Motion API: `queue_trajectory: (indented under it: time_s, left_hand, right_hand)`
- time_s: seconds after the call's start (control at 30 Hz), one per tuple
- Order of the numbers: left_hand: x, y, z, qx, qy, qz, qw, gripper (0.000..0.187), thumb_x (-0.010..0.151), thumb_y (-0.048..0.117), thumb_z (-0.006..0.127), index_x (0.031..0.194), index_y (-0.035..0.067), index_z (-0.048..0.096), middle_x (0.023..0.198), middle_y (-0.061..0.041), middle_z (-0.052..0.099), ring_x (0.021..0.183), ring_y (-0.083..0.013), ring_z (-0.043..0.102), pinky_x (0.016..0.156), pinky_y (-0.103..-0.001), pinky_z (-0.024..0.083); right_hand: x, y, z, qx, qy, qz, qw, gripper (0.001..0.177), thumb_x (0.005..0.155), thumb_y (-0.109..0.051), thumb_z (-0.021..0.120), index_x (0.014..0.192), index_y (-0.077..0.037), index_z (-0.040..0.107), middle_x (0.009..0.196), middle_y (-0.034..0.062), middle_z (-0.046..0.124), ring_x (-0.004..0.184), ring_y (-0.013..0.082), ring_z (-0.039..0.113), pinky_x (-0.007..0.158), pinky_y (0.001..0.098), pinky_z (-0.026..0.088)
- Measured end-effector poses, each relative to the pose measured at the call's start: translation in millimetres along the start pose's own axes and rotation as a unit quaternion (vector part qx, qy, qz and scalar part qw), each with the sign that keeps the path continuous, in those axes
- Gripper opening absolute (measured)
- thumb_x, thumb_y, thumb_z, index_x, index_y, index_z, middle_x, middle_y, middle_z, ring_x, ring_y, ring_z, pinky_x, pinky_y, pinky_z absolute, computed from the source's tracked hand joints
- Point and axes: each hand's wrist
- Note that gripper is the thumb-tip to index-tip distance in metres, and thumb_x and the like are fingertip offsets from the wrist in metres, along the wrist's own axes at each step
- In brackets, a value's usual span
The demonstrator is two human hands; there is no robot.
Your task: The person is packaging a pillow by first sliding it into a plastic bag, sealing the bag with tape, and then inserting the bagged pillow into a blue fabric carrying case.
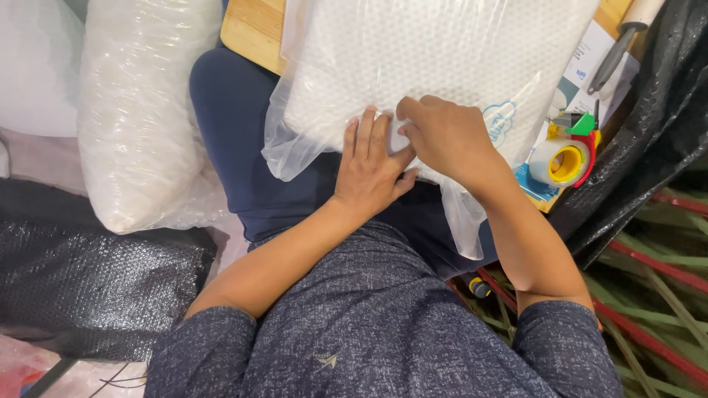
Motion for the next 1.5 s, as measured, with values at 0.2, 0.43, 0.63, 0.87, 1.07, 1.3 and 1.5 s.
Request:
queue_trajectory:
  time_s: [0.2, 0.43, 0.63, 0.87, 1.07, 1.3, 1.5]
  left_hand:
    - [0, 0, -1, 0.002, 0.006, 0.005, 1.000, 0.047, 0.091, 0.053, 0.069, 0.127, 0.025, 0.061, 0.147, -0.025, 0.033, 0.147, -0.0500, 0.024, 0.117, -0.064, 0.023]
    - [-1, -1, 3, 0.002, 0.010, 0.008, 1.000, 0.049, 0.089, 0.052, 0.071, 0.129, 0.026, 0.060, 0.146, -0.025, 0.034, 0.146, -0.0502, 0.025, 0.117, -0.065, 0.024]
    - [0, 0, 1, 0.003, 0.024, 0.009, 1.000, 0.049, 0.088, 0.052, 0.072, 0.129, 0.026, 0.063, 0.146, -0.026, 0.035, 0.146, -0.0506, 0.027, 0.117, -0.064, 0.025]
    - [2, 1, -1, 0.003, 0.031, 0.005, 1.000, 0.048, 0.084, 0.050, 0.078, 0.124, 0.027, 0.064, 0.147, -0.025, 0.036, 0.146, -0.0499, 0.029, 0.117, -0.064, 0.028]
    - [3, 1, -6, -0.008, 0.054, 0.010, 0.998, 0.044, 0.085, 0.049, 0.076, 0.119, 0.024, 0.065, 0.145, -0.026, 0.038, 0.144, -0.0504, 0.032, 0.115, -0.065, 0.030]
    - [-1, -3, 8, -0.024, 0.087, 0.013, 0.996, 0.036, 0.091, 0.054, 0.064, 0.095, 0.018, 0.065, 0.147, -0.027, 0.040, 0.144, -0.0502, 0.035, 0.115, -0.064, 0.031]
    - [5, 0, -10, -0.002, 0.063, 0.016, 0.998, 0.049, 0.083, 0.058, 0.073, 0.120, 0.027, 0.065, 0.148, -0.022, 0.037, 0.144, -0.0509, 0.032, 0.114, -0.064, 0.032]
  right_hand:
    - [0, 4, 21, -0.077, 0.050, -0.007, 0.996, 0.021, 0.100, -0.022, 0.060, 0.119, -0.014, 0.066, 0.076, 0.0030, 0.060, 0.065, 0.0243, 0.068, 0.057, 0.0485, 0.058]
    - [2, 1, 29, -0.106, 0.090, 0.025, 0.990, 0.025, 0.097, -0.027, 0.067, 0.115, -0.012, 0.059, 0.073, 0.0019, 0.058, 0.062, 0.0230, 0.066, 0.052, 0.0469, 0.056]
    - [0, -1, 38, -0.168, 0.184, 0.037, 0.968, 0.030, 0.088, -0.033, 0.080, 0.096, -0.015, 0.058, 0.064, -0.0037, 0.051, 0.054, 0.0163, 0.059, 0.047, 0.0346, 0.051]
    - [-10, 0, 29, -0.209, 0.246, 0.042, 0.945, 0.039, 0.083, -0.044, 0.086, 0.091, -0.017, 0.058, 0.065, -0.0061, 0.045, 0.052, 0.0119, 0.055, 0.047, 0.0260, 0.047]
    - [-22, 15, 39, -0.120, 0.359, -0.104, 0.920, 0.028, 0.098, -0.037, 0.071, 0.108, -0.011, 0.069, 0.093, 0.0038, 0.059, 0.079, 0.0212, 0.063, 0.070, 0.0321, 0.050]
    - [-31, 11, 50, -0.100, 0.332, -0.226, 0.910, 0.062, 0.110, -0.056, 0.036, 0.130, -0.007, 0.069, 0.136, 0.0120, 0.068, 0.131, 0.0272, 0.060, 0.116, 0.0554, 0.029]
    - [-38, 23, 52, -0.095, 0.270, -0.223, 0.932, 0.077, 0.107, -0.063, 0.031, 0.147, -0.002, 0.058, 0.156, 0.0176, 0.055, 0.143, 0.0301, 0.051, 0.117, 0.0705, 0.016]
Point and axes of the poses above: each hand's wrist, its own x-axis towards the middle knuckle, its own z-axis out of the palm, y = z × x
